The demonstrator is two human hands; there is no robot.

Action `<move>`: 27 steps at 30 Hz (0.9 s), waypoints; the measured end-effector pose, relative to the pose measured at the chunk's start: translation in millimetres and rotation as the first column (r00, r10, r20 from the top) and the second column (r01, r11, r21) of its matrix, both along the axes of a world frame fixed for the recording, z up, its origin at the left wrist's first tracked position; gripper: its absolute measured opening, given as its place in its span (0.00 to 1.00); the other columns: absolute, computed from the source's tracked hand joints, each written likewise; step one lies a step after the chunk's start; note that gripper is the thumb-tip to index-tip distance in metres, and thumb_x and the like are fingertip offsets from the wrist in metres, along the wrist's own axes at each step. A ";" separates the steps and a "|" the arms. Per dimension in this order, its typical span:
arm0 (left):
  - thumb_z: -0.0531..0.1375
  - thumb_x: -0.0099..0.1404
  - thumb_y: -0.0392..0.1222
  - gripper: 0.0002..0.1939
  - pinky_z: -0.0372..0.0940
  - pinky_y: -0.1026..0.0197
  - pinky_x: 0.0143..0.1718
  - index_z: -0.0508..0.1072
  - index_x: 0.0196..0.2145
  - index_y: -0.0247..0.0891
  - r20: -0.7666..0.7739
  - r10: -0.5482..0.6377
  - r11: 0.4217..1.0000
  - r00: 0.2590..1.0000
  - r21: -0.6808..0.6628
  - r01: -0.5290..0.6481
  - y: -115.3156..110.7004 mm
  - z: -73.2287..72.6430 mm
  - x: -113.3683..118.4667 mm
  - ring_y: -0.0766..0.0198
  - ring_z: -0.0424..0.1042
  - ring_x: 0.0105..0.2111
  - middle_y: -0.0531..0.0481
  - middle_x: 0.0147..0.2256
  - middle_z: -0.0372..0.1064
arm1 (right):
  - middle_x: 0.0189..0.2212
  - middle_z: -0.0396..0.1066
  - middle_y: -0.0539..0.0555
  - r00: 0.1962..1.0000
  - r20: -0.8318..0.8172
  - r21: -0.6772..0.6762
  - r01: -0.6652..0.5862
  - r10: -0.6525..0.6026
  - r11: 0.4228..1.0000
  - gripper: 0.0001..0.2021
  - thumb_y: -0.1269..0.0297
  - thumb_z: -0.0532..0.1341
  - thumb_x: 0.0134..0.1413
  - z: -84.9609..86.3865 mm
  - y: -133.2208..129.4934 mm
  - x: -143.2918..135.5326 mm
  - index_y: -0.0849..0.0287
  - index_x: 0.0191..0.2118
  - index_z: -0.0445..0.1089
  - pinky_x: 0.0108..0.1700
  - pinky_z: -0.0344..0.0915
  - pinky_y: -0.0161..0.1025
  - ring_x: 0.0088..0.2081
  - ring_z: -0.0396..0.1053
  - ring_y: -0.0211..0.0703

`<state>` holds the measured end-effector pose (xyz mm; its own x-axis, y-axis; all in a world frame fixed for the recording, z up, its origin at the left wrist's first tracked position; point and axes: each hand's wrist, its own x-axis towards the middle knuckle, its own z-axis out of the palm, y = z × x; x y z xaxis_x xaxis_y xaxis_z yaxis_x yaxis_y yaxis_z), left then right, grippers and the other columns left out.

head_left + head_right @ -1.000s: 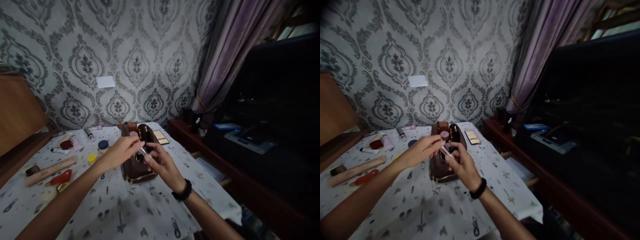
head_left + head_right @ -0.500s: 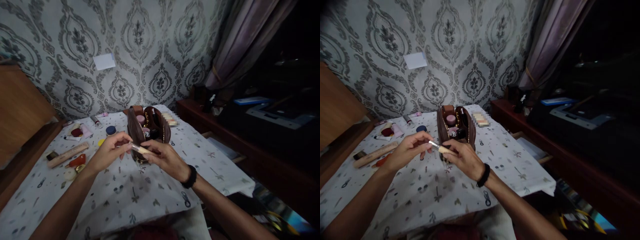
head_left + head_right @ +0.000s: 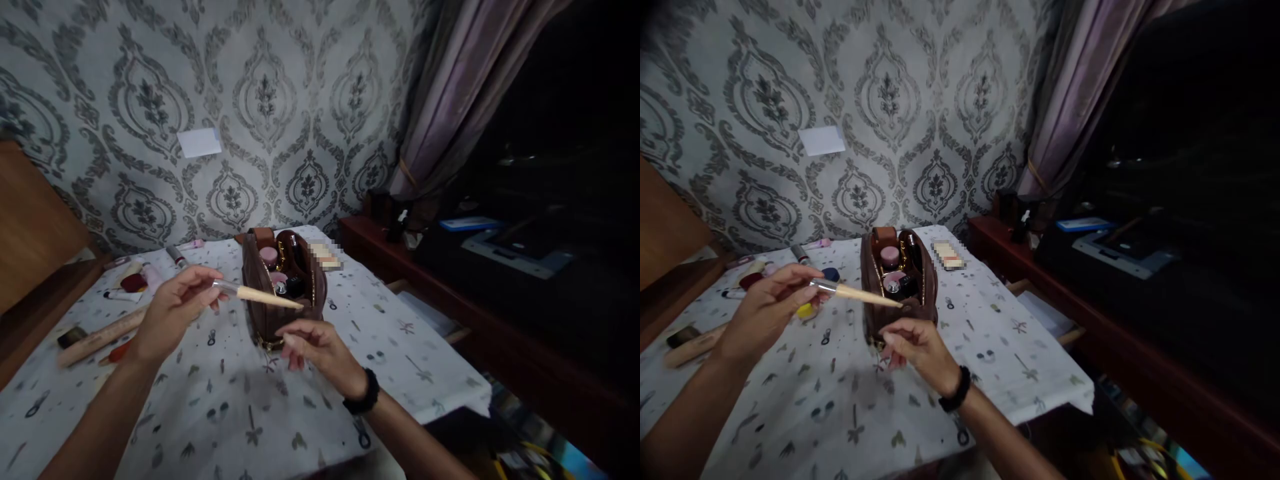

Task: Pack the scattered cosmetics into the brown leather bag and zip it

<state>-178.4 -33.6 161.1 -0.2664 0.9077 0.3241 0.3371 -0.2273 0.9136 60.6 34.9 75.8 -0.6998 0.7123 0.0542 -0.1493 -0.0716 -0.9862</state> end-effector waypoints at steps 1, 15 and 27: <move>0.64 0.60 0.45 0.10 0.69 0.61 0.32 0.75 0.39 0.40 0.006 0.026 0.999 1.000 0.038 -0.027 2.8 4.3 1.3 0.63 0.72 0.29 0.50 0.31 0.74 | 0.24 0.74 0.50 1.000 0.016 0.004 -0.016 0.016 1.000 0.22 0.44 0.66 0.50 -4.7 0.2 -3.1 0.61 0.38 0.74 0.23 0.61 0.31 0.20 0.67 0.33; 0.59 0.63 0.41 0.10 0.67 0.60 0.44 0.74 0.42 0.38 -0.324 -0.066 0.976 0.944 0.175 0.128 86.0 25.6 34.3 0.61 0.74 0.39 0.49 0.38 0.75 | 0.37 0.80 0.56 0.930 0.365 0.610 -0.266 0.033 0.746 0.09 0.70 0.60 0.57 -61.7 -8.9 -33.9 0.60 0.39 0.78 0.44 0.67 0.36 0.38 0.75 0.43; 0.55 0.64 0.36 0.10 0.67 0.60 0.43 0.74 0.41 0.38 -0.542 -0.108 0.980 0.834 0.084 0.182 121.9 27.4 53.3 0.62 0.74 0.37 0.51 0.35 0.75 | 0.38 0.80 0.58 0.930 0.365 0.655 -0.285 0.037 0.699 0.09 0.71 0.60 0.59 -57.5 -9.8 -31.7 0.61 0.41 0.78 0.44 0.67 0.35 0.39 0.77 0.44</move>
<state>-125.2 88.4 188.5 0.1120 0.8637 0.4914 0.7161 -0.4130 0.5627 28.9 25.1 18.3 -0.8665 0.4338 0.2469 0.1098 0.6482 -0.7535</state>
